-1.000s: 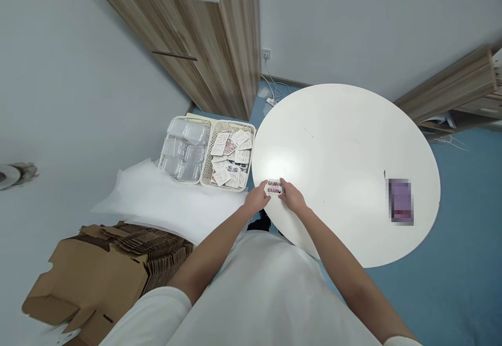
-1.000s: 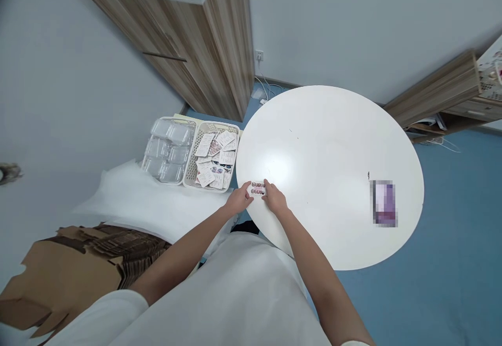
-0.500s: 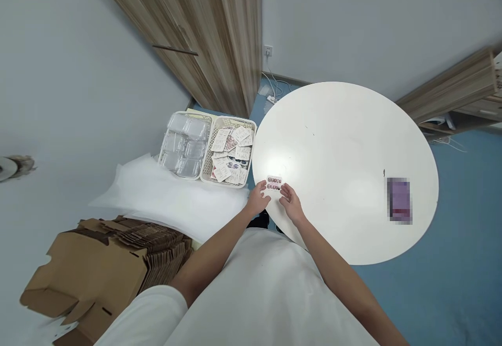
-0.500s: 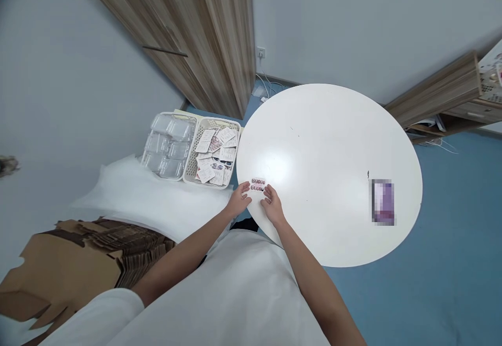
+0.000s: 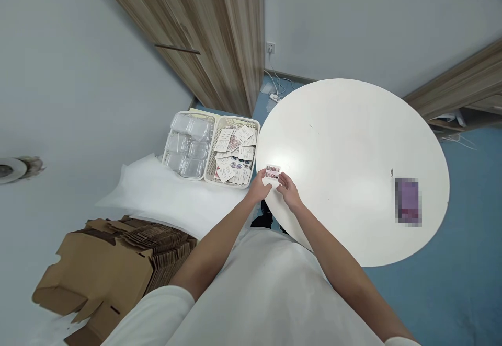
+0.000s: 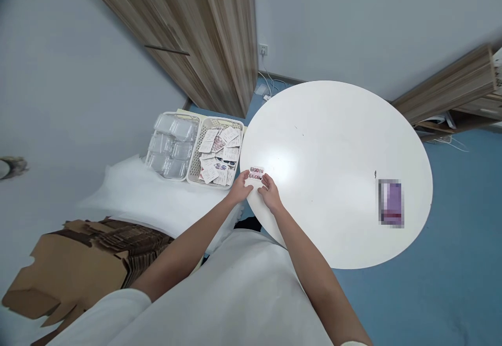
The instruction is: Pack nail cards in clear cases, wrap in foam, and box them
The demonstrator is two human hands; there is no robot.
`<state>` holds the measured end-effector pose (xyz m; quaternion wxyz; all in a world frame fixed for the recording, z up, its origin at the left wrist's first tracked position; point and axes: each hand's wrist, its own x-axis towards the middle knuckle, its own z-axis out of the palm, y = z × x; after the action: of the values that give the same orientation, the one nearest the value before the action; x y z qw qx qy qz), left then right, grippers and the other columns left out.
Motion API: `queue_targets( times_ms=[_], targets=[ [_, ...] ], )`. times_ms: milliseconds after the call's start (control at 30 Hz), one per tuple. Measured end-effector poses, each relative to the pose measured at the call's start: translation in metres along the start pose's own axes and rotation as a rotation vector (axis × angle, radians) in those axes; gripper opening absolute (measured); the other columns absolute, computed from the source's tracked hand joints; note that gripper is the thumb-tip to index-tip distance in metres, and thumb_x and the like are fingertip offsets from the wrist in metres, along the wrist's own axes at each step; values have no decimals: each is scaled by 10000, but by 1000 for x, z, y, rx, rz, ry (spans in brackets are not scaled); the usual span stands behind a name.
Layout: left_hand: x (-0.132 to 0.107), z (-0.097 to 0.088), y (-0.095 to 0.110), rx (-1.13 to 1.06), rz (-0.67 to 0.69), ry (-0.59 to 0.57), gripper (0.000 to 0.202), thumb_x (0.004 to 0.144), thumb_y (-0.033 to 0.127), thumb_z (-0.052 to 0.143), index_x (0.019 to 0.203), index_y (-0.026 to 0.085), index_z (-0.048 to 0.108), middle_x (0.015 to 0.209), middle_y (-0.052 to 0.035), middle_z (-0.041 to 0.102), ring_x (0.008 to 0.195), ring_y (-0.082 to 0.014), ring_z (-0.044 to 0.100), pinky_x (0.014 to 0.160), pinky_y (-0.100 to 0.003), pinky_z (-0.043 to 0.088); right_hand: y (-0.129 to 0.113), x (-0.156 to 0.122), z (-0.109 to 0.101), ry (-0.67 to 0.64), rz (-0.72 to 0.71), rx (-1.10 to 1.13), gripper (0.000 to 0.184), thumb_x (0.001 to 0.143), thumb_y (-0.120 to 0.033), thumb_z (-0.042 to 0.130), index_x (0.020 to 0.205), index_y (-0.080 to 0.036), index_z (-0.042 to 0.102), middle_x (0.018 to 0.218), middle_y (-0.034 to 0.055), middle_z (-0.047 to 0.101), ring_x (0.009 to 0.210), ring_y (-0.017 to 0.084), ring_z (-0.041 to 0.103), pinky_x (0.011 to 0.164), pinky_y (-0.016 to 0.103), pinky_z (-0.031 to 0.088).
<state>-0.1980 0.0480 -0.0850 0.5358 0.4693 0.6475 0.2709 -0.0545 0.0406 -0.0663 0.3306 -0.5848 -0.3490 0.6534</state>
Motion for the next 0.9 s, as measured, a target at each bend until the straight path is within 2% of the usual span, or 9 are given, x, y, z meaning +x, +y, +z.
queue_targets(
  times_ms=[200, 900],
  targets=[
    [8, -5, 6, 38, 5, 4, 669, 649, 128, 540, 1276, 199, 316, 1312, -80, 383, 1200, -225, 353, 977, -356, 292, -3, 9, 3, 9, -8, 21, 663, 643, -173, 531, 1269, -258, 330, 1337, 34, 358, 1206, 198, 365, 998, 386, 315],
    [6, -8, 11, 60, 37, 21, 632, 664, 124, 521, 1265, 208, 344, 1283, -74, 420, 1181, -228, 375, 953, -370, 323, -9, 3, 4, 27, -29, 36, 655, 648, -250, 591, 1259, -259, 355, 1334, 45, 363, 1191, 214, 381, 986, 402, 325]
  ],
)
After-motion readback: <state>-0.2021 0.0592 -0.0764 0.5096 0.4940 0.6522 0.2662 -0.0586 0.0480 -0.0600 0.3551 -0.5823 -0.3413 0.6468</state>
